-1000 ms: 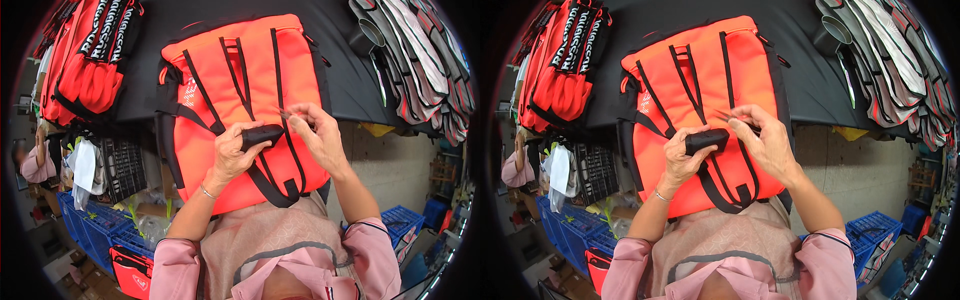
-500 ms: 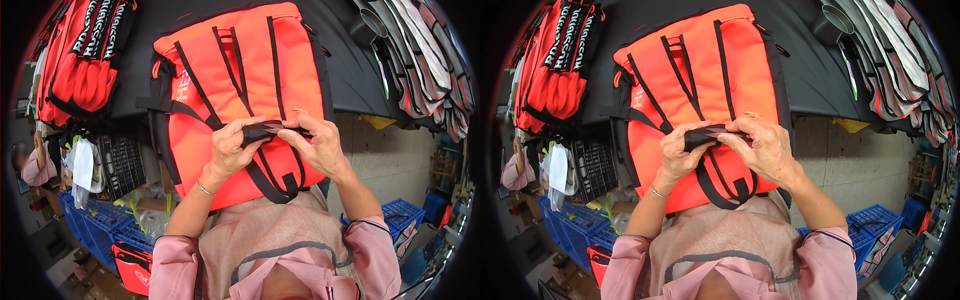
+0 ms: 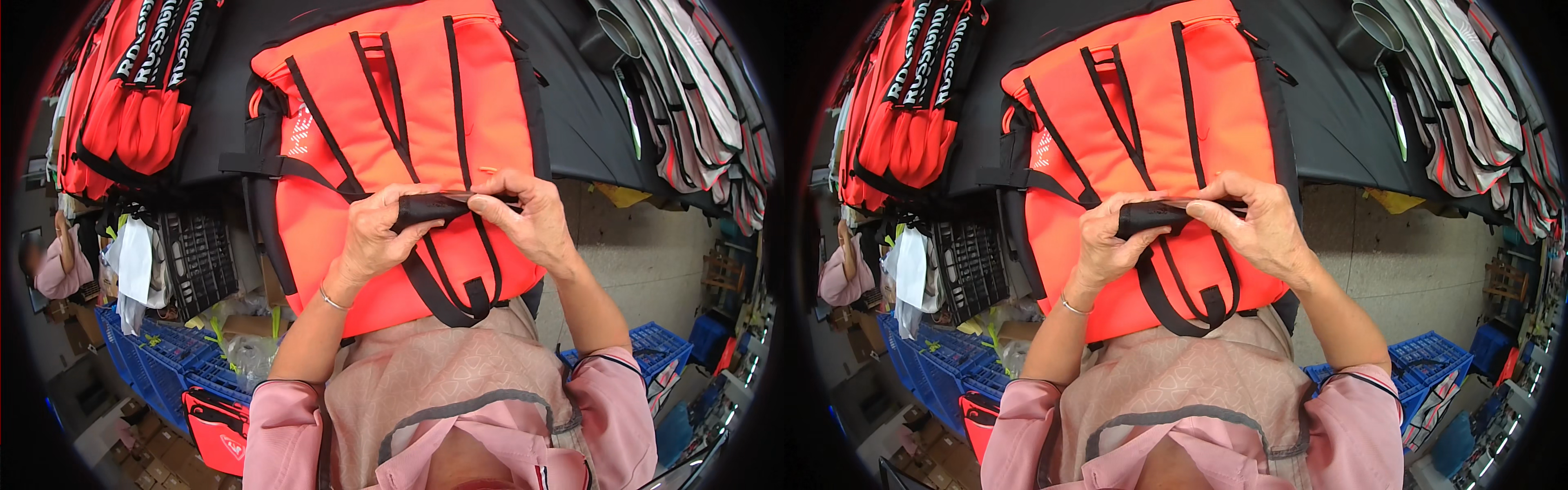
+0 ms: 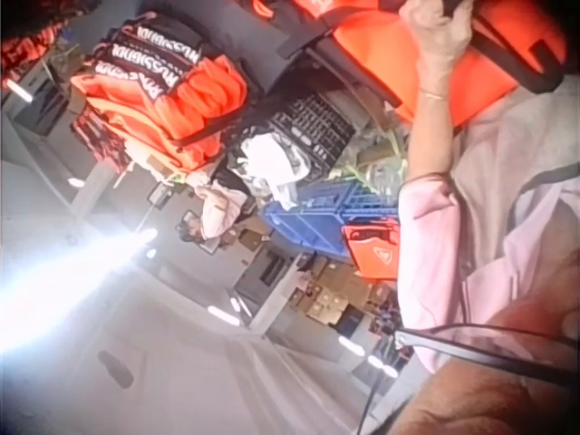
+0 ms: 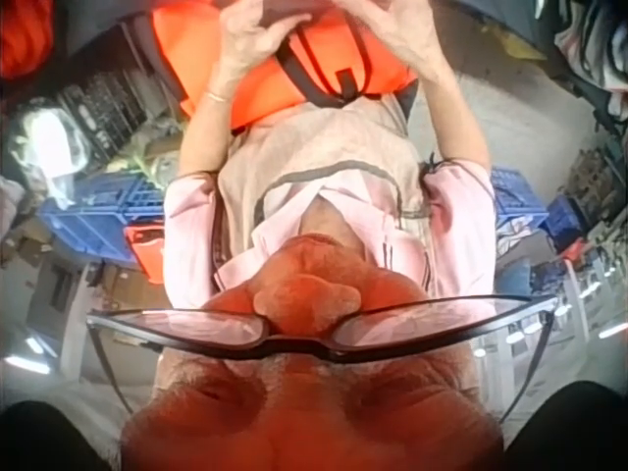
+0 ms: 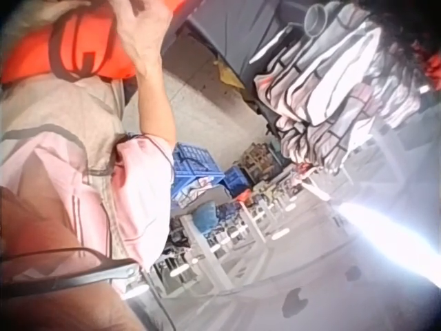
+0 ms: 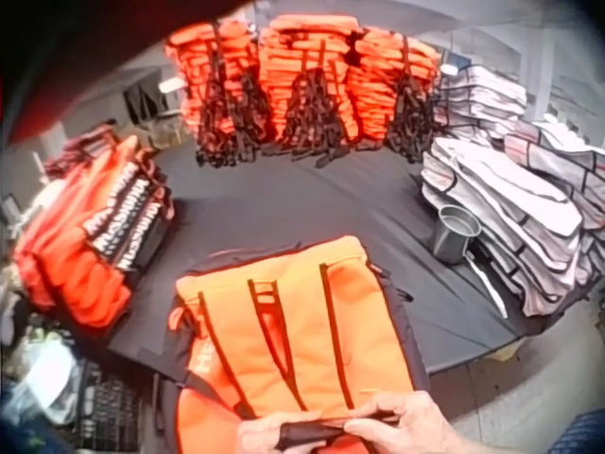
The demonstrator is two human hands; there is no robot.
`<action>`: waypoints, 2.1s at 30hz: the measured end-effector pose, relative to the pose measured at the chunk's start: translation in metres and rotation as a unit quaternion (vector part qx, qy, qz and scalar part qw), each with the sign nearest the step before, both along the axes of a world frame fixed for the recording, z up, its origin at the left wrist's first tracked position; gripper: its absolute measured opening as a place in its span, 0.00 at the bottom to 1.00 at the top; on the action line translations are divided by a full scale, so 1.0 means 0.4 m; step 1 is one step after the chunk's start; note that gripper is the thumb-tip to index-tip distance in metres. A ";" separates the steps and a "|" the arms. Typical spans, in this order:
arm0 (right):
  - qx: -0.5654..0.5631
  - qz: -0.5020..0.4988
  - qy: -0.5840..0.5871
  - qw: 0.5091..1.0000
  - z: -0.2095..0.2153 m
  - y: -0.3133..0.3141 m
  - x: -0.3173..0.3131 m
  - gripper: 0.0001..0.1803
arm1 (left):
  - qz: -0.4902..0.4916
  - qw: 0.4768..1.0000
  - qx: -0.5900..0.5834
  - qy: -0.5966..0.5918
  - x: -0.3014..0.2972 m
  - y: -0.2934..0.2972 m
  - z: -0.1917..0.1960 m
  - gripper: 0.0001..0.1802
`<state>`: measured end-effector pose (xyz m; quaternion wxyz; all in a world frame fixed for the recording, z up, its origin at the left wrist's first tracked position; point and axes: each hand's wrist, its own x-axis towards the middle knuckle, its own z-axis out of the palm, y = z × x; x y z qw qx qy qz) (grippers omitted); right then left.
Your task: The person is inspecting a neon orange backpack and trimming loose threads with a pair of scissors.
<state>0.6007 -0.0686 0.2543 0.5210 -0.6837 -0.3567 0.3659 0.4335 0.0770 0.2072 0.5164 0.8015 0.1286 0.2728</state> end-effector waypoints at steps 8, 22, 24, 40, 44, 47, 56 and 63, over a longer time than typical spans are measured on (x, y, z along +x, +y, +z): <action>-0.015 0.050 -0.171 0.984 -0.005 -0.008 -0.021 0.08 | -0.014 1.000 0.004 0.020 -0.016 -0.005 0.002 0.12; 0.026 -0.085 0.082 0.993 -0.003 -0.040 -0.059 0.13 | 0.149 0.908 -0.379 0.094 -0.292 -0.176 0.032 0.18; 0.029 -0.073 0.097 0.992 -0.027 -0.026 -0.068 0.17 | 0.108 0.883 -0.441 0.121 -0.287 -0.168 0.063 0.17; 0.146 -0.125 0.026 0.981 0.037 0.120 -0.112 0.11 | 0.049 0.863 -0.496 0.076 -0.129 -0.140 0.069 0.13; 0.145 -0.110 -0.027 0.983 0.022 0.151 -0.082 0.12 | -0.016 0.884 -0.467 0.003 -0.122 -0.144 0.050 0.15; 0.086 -0.106 -0.008 0.991 0.022 0.169 -0.070 0.14 | 0.028 0.895 -0.446 0.006 -0.114 -0.140 0.062 0.15; 0.074 -0.081 0.020 0.994 -0.015 0.193 -0.060 0.14 | 0.052 0.916 -0.397 0.029 -0.119 -0.126 0.020 0.19; 0.018 0.007 0.079 0.997 -0.059 0.186 -0.064 0.15 | 0.194 0.901 0.382 -0.061 -0.095 -0.036 -0.017 0.19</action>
